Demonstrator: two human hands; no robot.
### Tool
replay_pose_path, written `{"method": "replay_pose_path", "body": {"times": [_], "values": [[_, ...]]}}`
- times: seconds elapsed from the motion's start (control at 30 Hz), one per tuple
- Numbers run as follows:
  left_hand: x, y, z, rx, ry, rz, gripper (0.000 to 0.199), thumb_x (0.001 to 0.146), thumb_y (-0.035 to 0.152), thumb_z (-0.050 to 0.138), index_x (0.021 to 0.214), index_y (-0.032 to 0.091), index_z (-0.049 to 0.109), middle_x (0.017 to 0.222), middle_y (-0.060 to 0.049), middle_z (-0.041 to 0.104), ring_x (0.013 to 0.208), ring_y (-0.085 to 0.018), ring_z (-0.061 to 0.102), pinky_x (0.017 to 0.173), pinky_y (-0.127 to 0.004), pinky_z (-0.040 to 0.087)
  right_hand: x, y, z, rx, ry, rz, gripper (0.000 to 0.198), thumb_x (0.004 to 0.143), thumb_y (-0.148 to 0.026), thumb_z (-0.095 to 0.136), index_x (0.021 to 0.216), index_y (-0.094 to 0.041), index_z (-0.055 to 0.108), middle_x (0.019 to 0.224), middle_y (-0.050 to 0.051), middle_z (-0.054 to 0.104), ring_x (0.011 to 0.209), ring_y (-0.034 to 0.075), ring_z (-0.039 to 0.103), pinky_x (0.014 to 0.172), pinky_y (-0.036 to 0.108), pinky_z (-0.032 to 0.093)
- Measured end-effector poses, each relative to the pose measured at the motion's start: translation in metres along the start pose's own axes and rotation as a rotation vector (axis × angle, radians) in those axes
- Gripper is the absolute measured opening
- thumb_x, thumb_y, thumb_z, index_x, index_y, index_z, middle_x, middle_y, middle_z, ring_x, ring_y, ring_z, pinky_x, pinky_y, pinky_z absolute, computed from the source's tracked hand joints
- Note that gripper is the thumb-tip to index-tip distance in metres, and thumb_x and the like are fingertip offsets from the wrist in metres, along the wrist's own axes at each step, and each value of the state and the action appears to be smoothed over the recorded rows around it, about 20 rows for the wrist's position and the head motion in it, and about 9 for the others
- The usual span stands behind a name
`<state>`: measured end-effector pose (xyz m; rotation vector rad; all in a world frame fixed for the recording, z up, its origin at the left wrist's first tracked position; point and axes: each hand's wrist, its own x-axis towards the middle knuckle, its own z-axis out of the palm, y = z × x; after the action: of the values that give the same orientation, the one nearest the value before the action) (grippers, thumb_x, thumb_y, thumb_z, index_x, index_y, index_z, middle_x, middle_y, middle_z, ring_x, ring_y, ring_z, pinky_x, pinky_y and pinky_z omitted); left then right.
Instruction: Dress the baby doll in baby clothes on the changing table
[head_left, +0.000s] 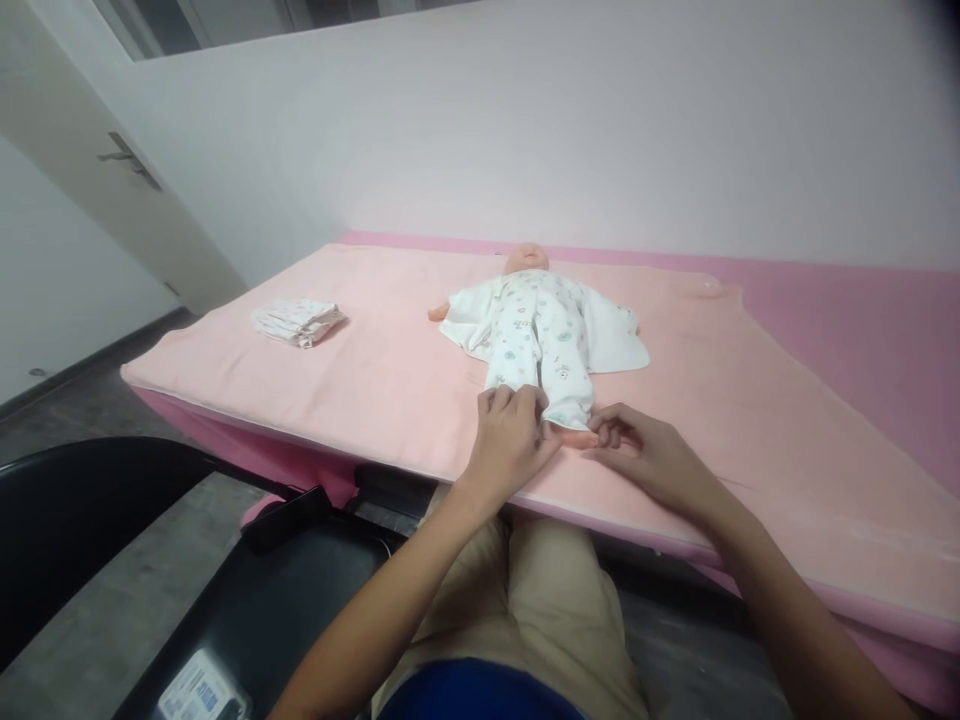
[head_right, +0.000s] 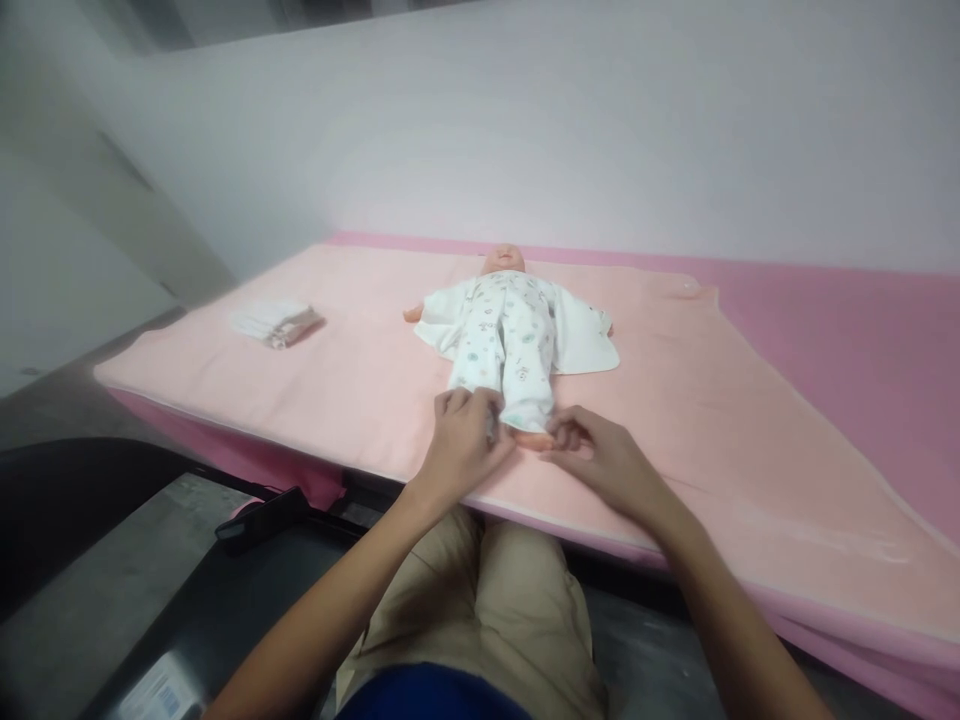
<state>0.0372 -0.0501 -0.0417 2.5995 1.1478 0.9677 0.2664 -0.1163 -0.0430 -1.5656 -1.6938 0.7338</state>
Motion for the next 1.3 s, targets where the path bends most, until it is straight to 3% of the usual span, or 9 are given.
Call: {"method": "replay_pose_path", "body": {"times": [0.2, 0.5, 0.73, 0.87, 0.97, 1.13, 1.3], "values": [[-0.006, 0.001, -0.001, 0.007, -0.015, 0.015, 0.026, 0.093, 0.025, 0.061, 0.115, 0.021, 0.050, 0.114, -0.006, 0.068, 0.103, -0.027, 0.055, 0.099, -0.046, 0.040, 0.001, 0.000, -0.002, -0.133, 0.055, -0.124, 0.023, 0.092, -0.048, 0.071, 0.095, -0.026, 0.065, 0.109, 0.007, 0.070, 0.105, 0.030, 0.064, 0.093, 0.044, 0.051], [0.000, 0.002, 0.001, -0.020, -0.022, -0.047, 0.025, 0.087, 0.020, 0.062, 0.110, 0.023, 0.052, 0.097, -0.003, 0.068, 0.098, -0.027, 0.055, 0.099, -0.047, 0.040, 0.000, -0.008, -0.004, -0.086, -0.042, -0.003, 0.022, 0.094, -0.047, 0.071, 0.095, -0.026, 0.066, 0.089, 0.001, 0.069, 0.082, 0.024, 0.063, 0.076, 0.036, 0.048], [-0.002, 0.005, -0.003, -0.120, 0.024, -0.054, 0.025, 0.083, 0.018, 0.062, 0.105, 0.024, 0.051, 0.090, -0.001, 0.067, 0.093, -0.025, 0.058, 0.096, -0.045, 0.042, -0.005, -0.014, -0.004, 0.019, -0.020, -0.057, 0.025, 0.097, -0.050, 0.067, 0.094, -0.026, 0.062, 0.094, 0.003, 0.069, 0.090, 0.025, 0.065, 0.082, 0.037, 0.051], [-0.007, 0.008, -0.012, -0.118, 0.073, -0.027, 0.028, 0.083, 0.017, 0.061, 0.108, 0.023, 0.052, 0.091, -0.001, 0.068, 0.090, -0.024, 0.059, 0.096, -0.045, 0.043, -0.014, -0.027, -0.003, 0.019, 0.042, -0.008, 0.017, 0.099, -0.043, 0.062, 0.096, -0.026, 0.058, 0.092, 0.002, 0.069, 0.087, 0.025, 0.066, 0.080, 0.036, 0.051], [-0.012, 0.010, -0.020, -0.107, 0.081, 0.000, 0.028, 0.082, 0.017, 0.060, 0.109, 0.023, 0.053, 0.090, -0.001, 0.068, 0.089, -0.024, 0.059, 0.095, -0.045, 0.043, -0.021, -0.033, -0.001, -0.061, 0.141, -0.016, 0.009, 0.093, -0.032, 0.063, 0.096, -0.027, 0.057, 0.096, 0.003, 0.069, 0.091, 0.026, 0.066, 0.083, 0.038, 0.051], [-0.024, 0.008, -0.027, -0.063, 0.018, 0.044, 0.028, 0.084, 0.016, 0.060, 0.110, 0.023, 0.054, 0.092, -0.002, 0.068, 0.091, -0.025, 0.058, 0.096, -0.046, 0.043, -0.031, -0.033, 0.005, -0.226, 0.138, -0.014, 0.014, 0.085, -0.025, 0.062, 0.098, -0.028, 0.056, 0.092, 0.002, 0.067, 0.089, 0.028, 0.063, 0.079, 0.042, 0.050], [-0.038, 0.002, -0.044, -0.141, -0.091, -0.025, 0.027, 0.090, 0.016, 0.058, 0.114, 0.025, 0.055, 0.098, -0.002, 0.068, 0.094, -0.024, 0.059, 0.097, -0.045, 0.043, -0.039, -0.026, 0.005, -0.209, 0.045, -0.064, 0.013, 0.092, -0.030, 0.062, 0.105, -0.029, 0.058, 0.100, 0.004, 0.069, 0.096, 0.030, 0.065, 0.086, 0.046, 0.053]]}}
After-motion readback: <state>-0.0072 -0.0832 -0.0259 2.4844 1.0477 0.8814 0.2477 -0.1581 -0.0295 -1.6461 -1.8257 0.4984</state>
